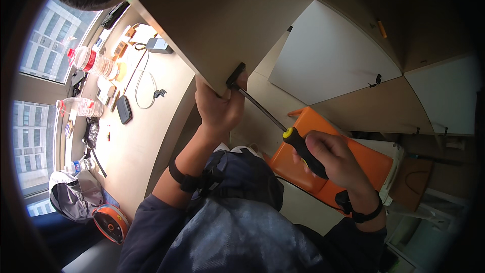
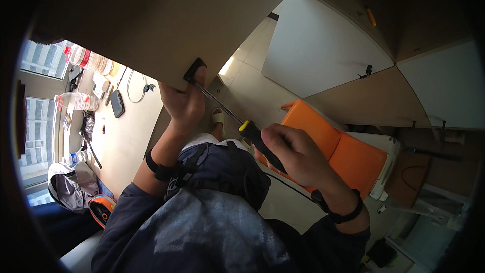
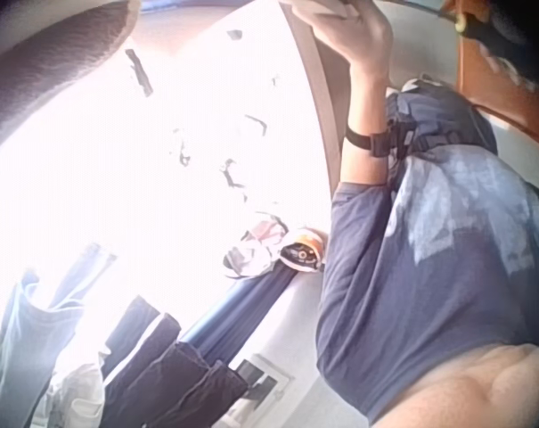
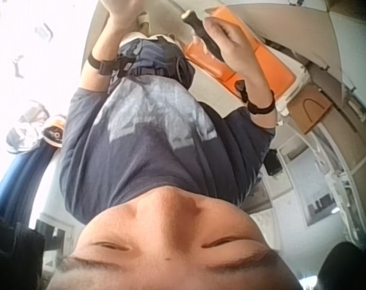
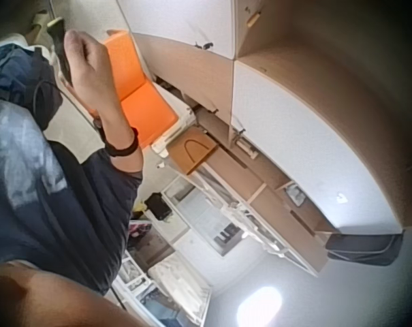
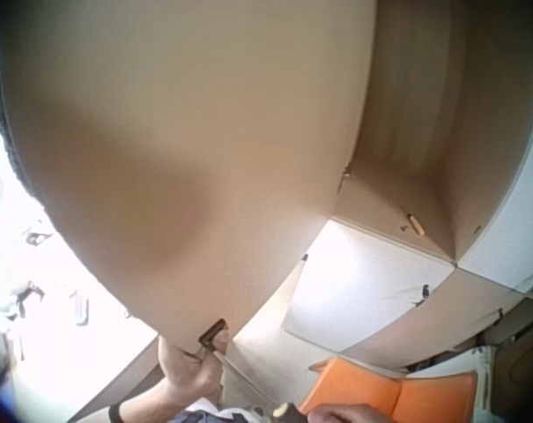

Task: The person uses a screwdriver to tighten screws on a wooden cabinet door, working on multiple fasteners in sequence. The person adjusts hand positions and repositions the door to access different screw locations.

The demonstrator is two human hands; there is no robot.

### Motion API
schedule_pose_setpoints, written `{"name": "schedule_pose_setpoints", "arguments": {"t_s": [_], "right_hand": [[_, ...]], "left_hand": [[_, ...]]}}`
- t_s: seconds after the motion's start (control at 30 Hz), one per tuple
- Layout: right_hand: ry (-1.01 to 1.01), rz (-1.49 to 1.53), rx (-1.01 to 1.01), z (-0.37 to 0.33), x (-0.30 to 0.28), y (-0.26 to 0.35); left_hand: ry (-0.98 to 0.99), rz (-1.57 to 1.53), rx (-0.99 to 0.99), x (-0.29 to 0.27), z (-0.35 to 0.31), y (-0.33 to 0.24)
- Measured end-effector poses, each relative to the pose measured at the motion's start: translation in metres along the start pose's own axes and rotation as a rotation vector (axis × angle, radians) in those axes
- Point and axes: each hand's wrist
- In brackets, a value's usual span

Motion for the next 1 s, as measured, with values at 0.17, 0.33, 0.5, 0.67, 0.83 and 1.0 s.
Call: {"name": "schedule_pose_setpoints", "arguments": {"t_s": [0.17, 0.33, 0.5, 0.67, 0.83, 1.0], "right_hand": [[-0.028, -0.053, 0.031, -0.003, 0.000, -0.002], [-0.057, -0.067, -0.001, -0.006, -0.008, -0.007], [-0.152, -0.292, -0.283, 0.000, 0.002, -0.014], [-0.251, -0.057, -0.291, 0.026, 0.019, -0.033], [-0.249, 0.005, -0.289, 0.025, 0.019, -0.046], [-0.301, 0.049, -0.311, 0.020, 0.014, -0.050]], "left_hand": [[0.020, -0.032, -0.031, -0.001, -0.001, 0.005], [0.037, -0.031, -0.075, -0.004, -0.001, 0.006], [0.006, 0.048, -0.036, -0.002, 0.000, -0.001], [-0.007, 0.073, 0.002, 0.000, 0.001, -0.001], [0.033, 0.106, -0.032, -0.007, 0.002, -0.004], [0.055, 0.106, -0.107, -0.007, 0.002, -0.007]]}}
Point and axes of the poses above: each hand's wrist, its own z-axis towards the middle knuckle, its own x-axis out of the palm, y = z × x, and after that the axes turned 13 degrees about -x, right-handed
